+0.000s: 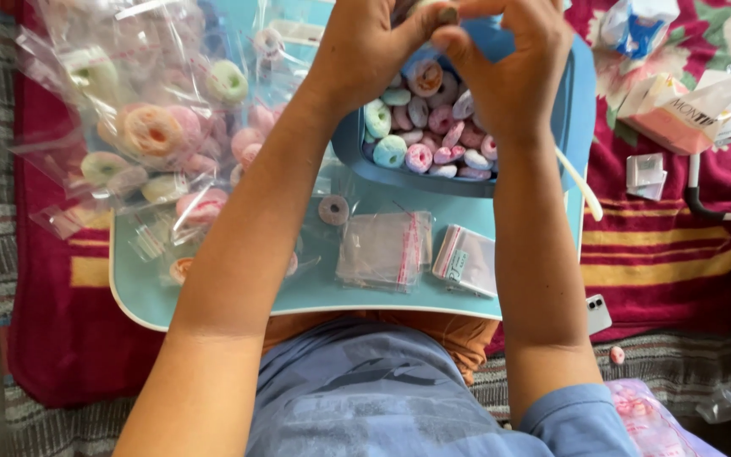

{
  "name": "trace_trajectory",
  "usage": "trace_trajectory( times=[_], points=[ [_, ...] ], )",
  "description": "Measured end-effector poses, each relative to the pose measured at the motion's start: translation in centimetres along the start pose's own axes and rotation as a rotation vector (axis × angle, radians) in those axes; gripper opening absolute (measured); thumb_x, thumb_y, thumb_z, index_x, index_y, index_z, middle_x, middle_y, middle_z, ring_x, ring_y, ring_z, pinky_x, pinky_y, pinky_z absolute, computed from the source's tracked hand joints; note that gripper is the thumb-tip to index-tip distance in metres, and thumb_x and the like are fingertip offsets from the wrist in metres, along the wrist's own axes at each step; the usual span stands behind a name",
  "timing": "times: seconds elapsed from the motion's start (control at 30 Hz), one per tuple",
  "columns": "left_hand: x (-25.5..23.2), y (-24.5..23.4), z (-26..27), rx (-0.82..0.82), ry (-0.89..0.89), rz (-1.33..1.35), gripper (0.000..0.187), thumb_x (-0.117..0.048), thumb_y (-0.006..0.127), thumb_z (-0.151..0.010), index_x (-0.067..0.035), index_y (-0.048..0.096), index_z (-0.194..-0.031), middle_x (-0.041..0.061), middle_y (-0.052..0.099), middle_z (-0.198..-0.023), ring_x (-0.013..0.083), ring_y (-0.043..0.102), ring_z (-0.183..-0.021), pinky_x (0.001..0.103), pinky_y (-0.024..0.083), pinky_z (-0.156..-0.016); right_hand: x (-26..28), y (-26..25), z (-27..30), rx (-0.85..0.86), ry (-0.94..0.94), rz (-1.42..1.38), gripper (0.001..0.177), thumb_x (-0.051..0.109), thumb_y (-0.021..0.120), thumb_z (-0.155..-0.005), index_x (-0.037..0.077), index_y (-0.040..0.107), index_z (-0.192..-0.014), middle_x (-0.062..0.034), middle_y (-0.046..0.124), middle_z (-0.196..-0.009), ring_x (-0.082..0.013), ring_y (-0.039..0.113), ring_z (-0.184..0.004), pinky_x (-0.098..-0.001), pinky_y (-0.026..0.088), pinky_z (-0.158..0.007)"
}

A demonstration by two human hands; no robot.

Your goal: Manually packing small donut-shaped items into individual clear plastic bags from a storage bin.

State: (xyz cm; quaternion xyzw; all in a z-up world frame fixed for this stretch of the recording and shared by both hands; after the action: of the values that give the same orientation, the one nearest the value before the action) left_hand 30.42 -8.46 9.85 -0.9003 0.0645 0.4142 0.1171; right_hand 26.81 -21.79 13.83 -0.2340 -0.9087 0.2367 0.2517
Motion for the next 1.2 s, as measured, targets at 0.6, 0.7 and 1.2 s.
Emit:
trace_trajectory(
  times=[0.6, 0.7, 1.2],
  points=[
    [0.1, 0.9, -0.1, 0.11, -0.182, 0.035, 0.048, -0.024, 0.082, -0.095, -0.005, 0.06, -0.133, 0.014, 0.072, -0.126, 0.0253, 0.073, -0.117, 0.031, 0.061, -0.097, 0.2, -0.3, -0.2, -0.081, 0.128, -0.071, 0.029, 0.026, 0.065, -0.108, 0.0, 0.064, -0.096, -0.0149, 0.059, -0.101, -0.0255, 0.062, -0.097, -0.0331, 0.055, -0.073],
    [-0.3, 1.1, -0.1, 0.118, -0.163, 0.004, 0.047, -0.027, 0.08, -0.096, -0.007, 0.06, -0.133, 0.015, 0.072, -0.126, 0.029, 0.074, -0.117, 0.034, 0.062, -0.097, 0.0, -0.4, 0.0, -0.088, 0.127, -0.066, 0.026, 0.023, 0.067, -0.108, -0.001, 0.063, -0.099, -0.0142, 0.058, -0.103, -0.0244, 0.062, -0.091, -0.0324, 0.057, -0.074],
    [-0.6, 1.2, 0.2, 0.15, -0.173, 0.067, 0.04, -0.017, 0.071, -0.102, -0.006, 0.057, -0.137, 0.015, 0.07, -0.131, 0.0298, 0.07, -0.126, 0.037, 0.061, -0.1, 0.8, -0.4, -0.4, -0.069, 0.073, -0.024, 0.02, 0.02, 0.063, -0.109, 0.002, 0.067, -0.101, -0.0133, 0.059, -0.103, -0.027, 0.058, -0.104, -0.0398, 0.052, -0.088]
  ],
)
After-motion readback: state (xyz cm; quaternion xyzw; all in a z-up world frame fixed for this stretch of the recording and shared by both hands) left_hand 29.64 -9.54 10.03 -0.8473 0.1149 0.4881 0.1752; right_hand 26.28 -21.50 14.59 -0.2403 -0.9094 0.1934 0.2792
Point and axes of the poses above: each hand's wrist, its own z-axis away from the middle knuckle, its own y-axis out of the palm, x = y × z, the point moved 10 cm from there along -z, towards the middle knuckle
